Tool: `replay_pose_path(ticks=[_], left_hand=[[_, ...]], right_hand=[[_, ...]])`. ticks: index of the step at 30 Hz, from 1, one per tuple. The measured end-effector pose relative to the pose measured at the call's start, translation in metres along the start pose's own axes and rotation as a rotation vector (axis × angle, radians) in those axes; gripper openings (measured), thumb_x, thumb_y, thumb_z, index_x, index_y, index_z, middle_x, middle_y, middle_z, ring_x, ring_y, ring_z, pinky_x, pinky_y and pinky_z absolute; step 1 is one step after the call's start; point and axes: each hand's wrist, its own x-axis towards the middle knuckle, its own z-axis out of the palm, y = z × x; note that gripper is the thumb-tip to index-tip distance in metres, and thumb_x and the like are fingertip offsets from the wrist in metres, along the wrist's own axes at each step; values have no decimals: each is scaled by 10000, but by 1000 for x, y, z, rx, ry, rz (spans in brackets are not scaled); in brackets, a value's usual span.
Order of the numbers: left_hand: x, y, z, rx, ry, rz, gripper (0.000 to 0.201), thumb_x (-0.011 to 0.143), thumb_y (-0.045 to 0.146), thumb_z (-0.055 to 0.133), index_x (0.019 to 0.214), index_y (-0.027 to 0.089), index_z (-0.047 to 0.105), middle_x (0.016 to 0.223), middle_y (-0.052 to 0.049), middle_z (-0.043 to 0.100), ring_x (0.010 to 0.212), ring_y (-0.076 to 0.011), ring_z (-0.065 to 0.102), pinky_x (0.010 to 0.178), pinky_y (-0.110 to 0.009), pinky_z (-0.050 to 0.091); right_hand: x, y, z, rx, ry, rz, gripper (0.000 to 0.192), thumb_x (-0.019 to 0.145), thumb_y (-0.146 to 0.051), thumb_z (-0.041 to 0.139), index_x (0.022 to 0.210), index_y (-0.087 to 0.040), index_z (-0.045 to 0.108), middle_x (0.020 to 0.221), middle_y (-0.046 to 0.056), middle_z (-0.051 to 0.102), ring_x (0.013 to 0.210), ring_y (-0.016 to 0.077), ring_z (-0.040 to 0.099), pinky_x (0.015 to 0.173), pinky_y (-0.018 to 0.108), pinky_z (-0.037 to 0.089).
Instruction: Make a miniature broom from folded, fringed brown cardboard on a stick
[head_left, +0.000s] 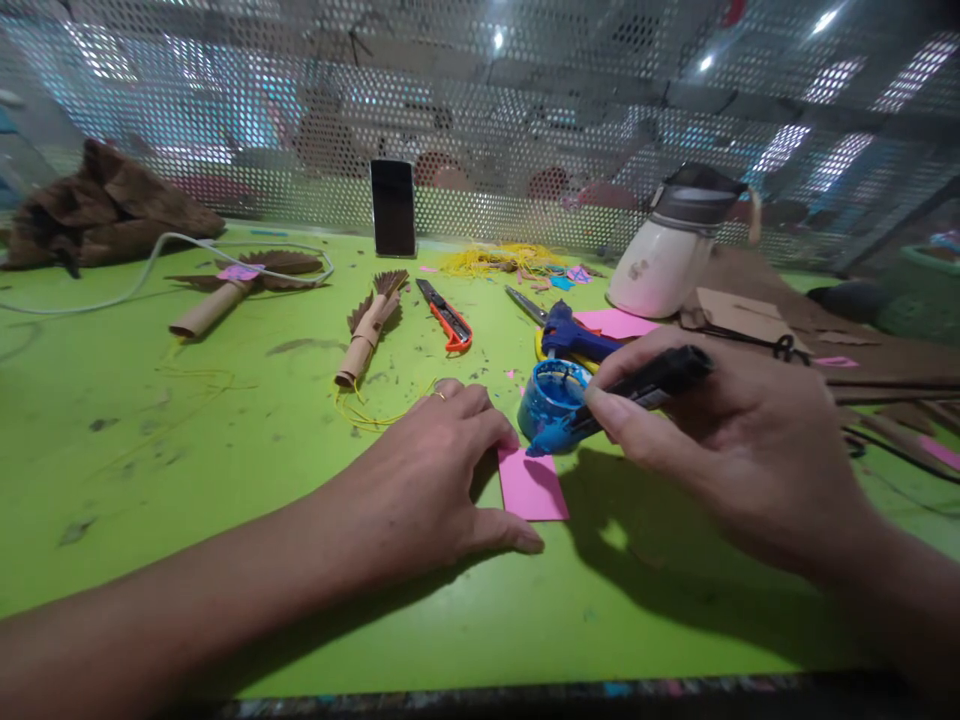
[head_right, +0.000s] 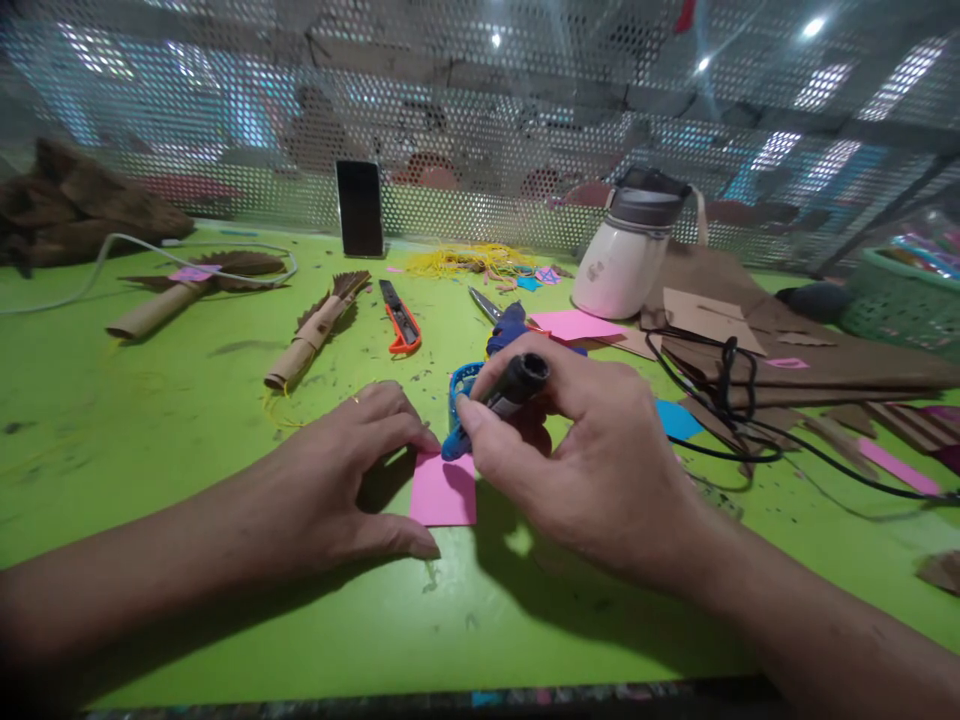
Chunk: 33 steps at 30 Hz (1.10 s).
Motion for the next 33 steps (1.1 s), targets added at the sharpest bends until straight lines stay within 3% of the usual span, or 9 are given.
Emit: replay_pose_path(ticks=[7, 17, 23, 33], left_hand=[[-3, 3, -6, 14, -18, -7, 490, 679, 586, 677, 988, 210, 622, 938, -55, 555, 899, -228, 489, 745, -331, 406], [-2, 7, -10, 9, -30, -29, 394, 713, 540, 661, 921, 206, 635, 923, -52, 554, 883, -218, 494, 741, -327, 413], [-5, 12, -18, 16, -82, -47, 295, 770, 457, 622, 886, 187, 644, 907, -58, 552, 839, -203, 498, 718, -319, 422], [-4, 10, -16, 37, -69, -13, 261, 783, 422, 613, 892, 186, 645, 908, -62, 555, 862, -206, 495, 763, -331, 430]], right_hand=[[0, 0, -1, -25, 16, 8, 106, 784, -191, 626, 692, -216, 581, 617, -23, 632, 497, 117, 574, 468, 226, 456], [2, -2, -2, -28, 16, 7, 129, 782, -182, 632, 677, -217, 566, 581, -32, 617, 446, 101, 546, 427, 213, 425], [-1, -2, -2, -25, -10, -2, 96, 785, -175, 625, 707, -211, 583, 644, -16, 644, 526, 114, 586, 477, 212, 455], [-2, -1, -1, -38, -34, -23, 70, 777, -152, 616, 727, -199, 600, 692, -3, 664, 585, 120, 604, 515, 203, 474]])
